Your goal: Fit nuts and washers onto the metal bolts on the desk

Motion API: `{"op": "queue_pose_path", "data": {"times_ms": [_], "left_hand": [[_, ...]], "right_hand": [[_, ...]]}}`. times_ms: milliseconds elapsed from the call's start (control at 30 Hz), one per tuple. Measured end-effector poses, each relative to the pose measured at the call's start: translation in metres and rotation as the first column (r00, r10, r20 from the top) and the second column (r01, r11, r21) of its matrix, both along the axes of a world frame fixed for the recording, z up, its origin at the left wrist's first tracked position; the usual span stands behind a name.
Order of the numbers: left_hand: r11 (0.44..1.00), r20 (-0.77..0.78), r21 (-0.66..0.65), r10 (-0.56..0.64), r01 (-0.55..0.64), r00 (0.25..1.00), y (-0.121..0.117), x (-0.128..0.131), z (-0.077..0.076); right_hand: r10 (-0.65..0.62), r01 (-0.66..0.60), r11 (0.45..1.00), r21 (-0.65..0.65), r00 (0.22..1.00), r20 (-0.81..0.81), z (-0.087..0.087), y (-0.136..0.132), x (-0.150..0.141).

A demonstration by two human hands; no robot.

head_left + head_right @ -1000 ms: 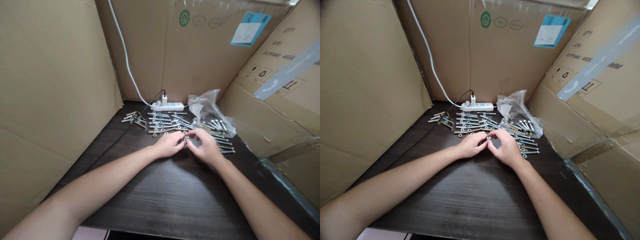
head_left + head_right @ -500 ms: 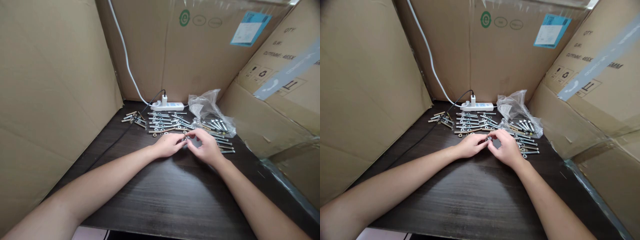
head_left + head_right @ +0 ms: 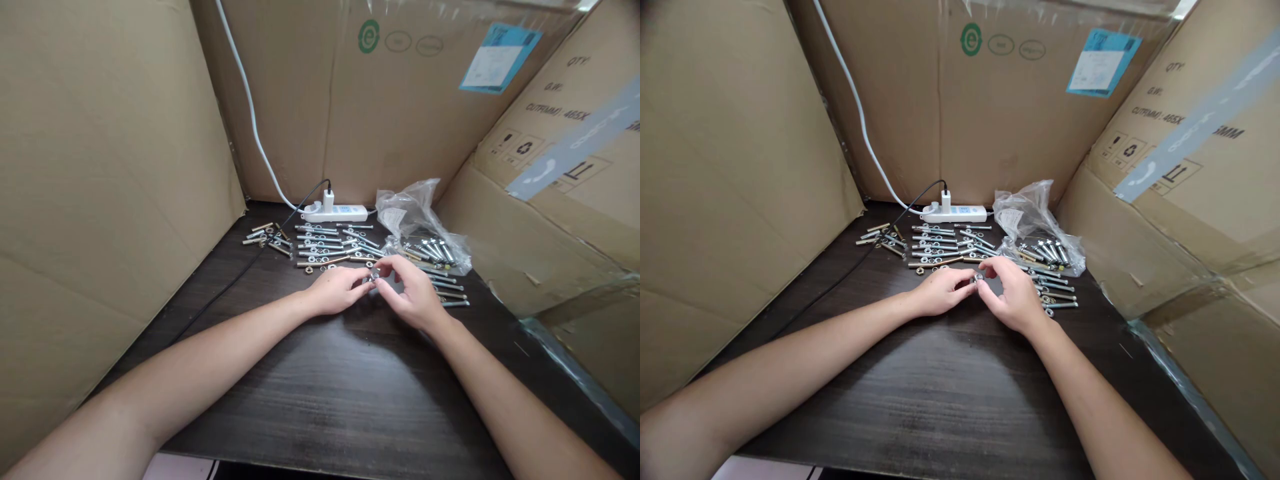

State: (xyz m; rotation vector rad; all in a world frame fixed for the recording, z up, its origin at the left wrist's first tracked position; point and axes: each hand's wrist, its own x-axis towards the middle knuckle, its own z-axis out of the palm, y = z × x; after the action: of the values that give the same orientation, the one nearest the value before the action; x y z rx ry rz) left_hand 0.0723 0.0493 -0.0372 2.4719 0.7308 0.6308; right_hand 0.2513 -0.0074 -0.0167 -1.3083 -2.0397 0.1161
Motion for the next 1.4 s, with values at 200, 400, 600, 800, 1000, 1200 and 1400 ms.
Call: {"op": "queue_pose_path", "data": {"times_ms": [200,400,600,800,1000,1200,1400], "left_hand": [[1.000,0.010,-0.014,0.012,-0.012,1.000,-0.0006,0.0011,0.0007],[1.000,0.003,-0.014,0.021,-0.021,1.000,-0.0012,0.0005,0.0020],[1.000,0.008,-0.029,0.008,-0.008,1.000,0.0007,0.0009,-0.0004],[0.999,0.021,-0.047,-0.002,0.003,1.000,0.0014,0.0013,-0.0009],[0.999,-0.009,-0.032,-0.002,0.002,1.000,0.0005,0.0004,0.0004],[1.000,0.015,-0.027,0.011,-0.011,1.000,0.0012,0.0009,-0.0005],[0.998,0.020,-0.056,-0.002,0.004,1.000,0.0005,0.0006,0.0000]], "right_hand": [[0.061,-0.061,0.998,0.033,0.998,0.006,0.0028,-0.0006,-0.0007],[-0.012,0.011,0.999,0.048,1.000,0.024,0.0020,0.0008,0.0005],[0.016,-0.015,0.999,0.046,1.000,-0.025,0.0022,-0.0003,0.0013],[0.064,-0.065,0.997,0.032,0.998,0.019,0.0023,-0.0002,-0.0001],[0.008,-0.009,0.999,0.053,1.000,0.012,0.0004,0.0012,0.0002],[-0.013,0.010,0.996,0.088,0.999,0.032,0.0033,-0.0007,-0.0013],[0.019,-0.019,1.000,0.024,1.000,-0.018,0.0007,-0.0001,-0.0009]]}}
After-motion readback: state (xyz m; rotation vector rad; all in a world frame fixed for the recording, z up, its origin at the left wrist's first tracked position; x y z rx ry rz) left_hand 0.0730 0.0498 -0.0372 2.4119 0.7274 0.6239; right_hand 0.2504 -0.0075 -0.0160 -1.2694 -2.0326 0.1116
